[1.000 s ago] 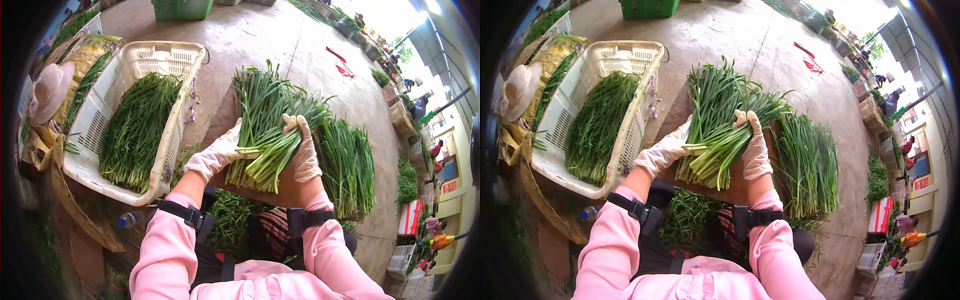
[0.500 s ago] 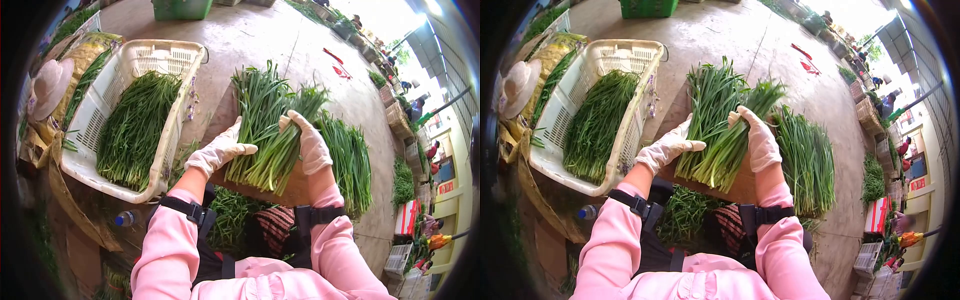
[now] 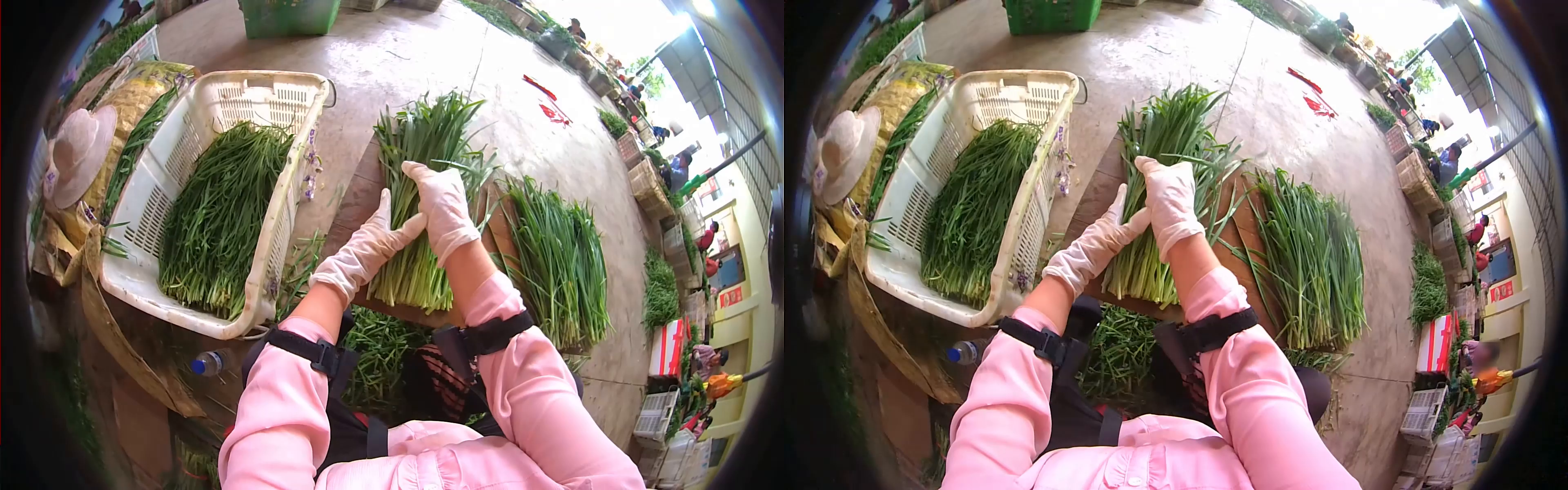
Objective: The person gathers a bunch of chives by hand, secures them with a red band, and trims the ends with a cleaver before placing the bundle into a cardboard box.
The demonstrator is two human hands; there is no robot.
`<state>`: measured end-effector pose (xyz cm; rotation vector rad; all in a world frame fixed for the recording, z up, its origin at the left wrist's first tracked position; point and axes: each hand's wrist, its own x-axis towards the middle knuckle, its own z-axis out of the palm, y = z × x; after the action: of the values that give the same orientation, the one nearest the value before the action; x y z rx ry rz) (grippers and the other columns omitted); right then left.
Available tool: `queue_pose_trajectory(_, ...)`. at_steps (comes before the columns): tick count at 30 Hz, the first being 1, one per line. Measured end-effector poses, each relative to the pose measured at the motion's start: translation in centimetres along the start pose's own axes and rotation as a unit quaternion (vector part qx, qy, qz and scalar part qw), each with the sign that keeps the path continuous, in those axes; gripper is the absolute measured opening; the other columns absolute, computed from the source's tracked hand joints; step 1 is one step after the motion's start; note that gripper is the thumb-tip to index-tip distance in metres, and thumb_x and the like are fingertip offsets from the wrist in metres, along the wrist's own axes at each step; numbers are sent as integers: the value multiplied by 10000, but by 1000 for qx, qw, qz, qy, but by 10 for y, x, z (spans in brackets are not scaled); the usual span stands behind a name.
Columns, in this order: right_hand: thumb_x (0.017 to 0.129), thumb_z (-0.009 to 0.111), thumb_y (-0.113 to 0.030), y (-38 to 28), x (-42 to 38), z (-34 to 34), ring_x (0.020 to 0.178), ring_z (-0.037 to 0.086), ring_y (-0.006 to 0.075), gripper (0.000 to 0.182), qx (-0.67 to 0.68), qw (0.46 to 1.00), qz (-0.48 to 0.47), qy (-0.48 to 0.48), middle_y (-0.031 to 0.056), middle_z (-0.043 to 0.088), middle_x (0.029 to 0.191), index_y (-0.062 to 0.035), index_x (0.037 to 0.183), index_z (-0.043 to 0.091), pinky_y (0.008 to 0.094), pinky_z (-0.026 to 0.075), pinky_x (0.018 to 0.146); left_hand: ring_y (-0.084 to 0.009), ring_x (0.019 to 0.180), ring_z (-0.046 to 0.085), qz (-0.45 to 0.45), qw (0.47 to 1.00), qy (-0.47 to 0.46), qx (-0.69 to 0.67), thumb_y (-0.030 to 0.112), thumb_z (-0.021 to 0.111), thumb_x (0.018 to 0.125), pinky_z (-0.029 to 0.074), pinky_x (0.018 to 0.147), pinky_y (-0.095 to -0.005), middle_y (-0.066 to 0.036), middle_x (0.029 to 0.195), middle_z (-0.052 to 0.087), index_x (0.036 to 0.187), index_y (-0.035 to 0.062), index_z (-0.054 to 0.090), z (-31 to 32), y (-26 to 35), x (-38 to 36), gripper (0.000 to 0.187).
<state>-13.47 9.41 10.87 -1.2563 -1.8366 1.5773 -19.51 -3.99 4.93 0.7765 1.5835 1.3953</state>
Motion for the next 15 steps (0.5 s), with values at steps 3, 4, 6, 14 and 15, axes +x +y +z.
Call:
queue_pose_trajectory(3,743,860,-433,34,25,13,1263,561,405,983,-310,876,-240,283,294,560,1371,98,1448,426,411,443,1081,-325,1404,479,49,998,11,49,602,857,719,397,1135,-340,-279,1504,477,1607,-44,83,4,-1,11,1344)
queue_pose_trajectory(4,753,843,-503,38,24,5,1292,530,413,1019,-347,880,-199,255,271,545,1403,73,1473,408,418,409,1113,-343,1416,463,7,990,19,137,611,859,704,391,1147,-352,-284,1526,448,1604,-50,87,7,-1,16,1357)
queue_pose_trajectory(6,754,843,-507,42,29,-4,1281,527,430,982,-334,867,-252,271,289,557,1374,73,1440,446,430,413,1100,-382,1457,398,-23,974,44,221,637,866,661,349,1189,-382,-300,1585,347,1593,-70,95,15,-1,21,1401)
queue_pose_trajectory(14,901,750,-393,28,-35,-105,1323,518,399,853,-159,935,-214,234,313,482,1479,86,1502,381,413,404,1118,-413,1512,265,26,959,138,247,726,825,652,244,1243,-404,-316,1614,261,1587,-79,132,25,1,16,1416)
queue_pose_trajectory(15,907,751,-377,34,-48,-117,1357,500,374,872,-86,957,-167,221,301,480,1488,88,1524,345,397,385,1138,-405,1523,239,24,964,138,226,722,823,660,239,1244,-414,-314,1620,248,1590,-67,137,25,3,15,1399)
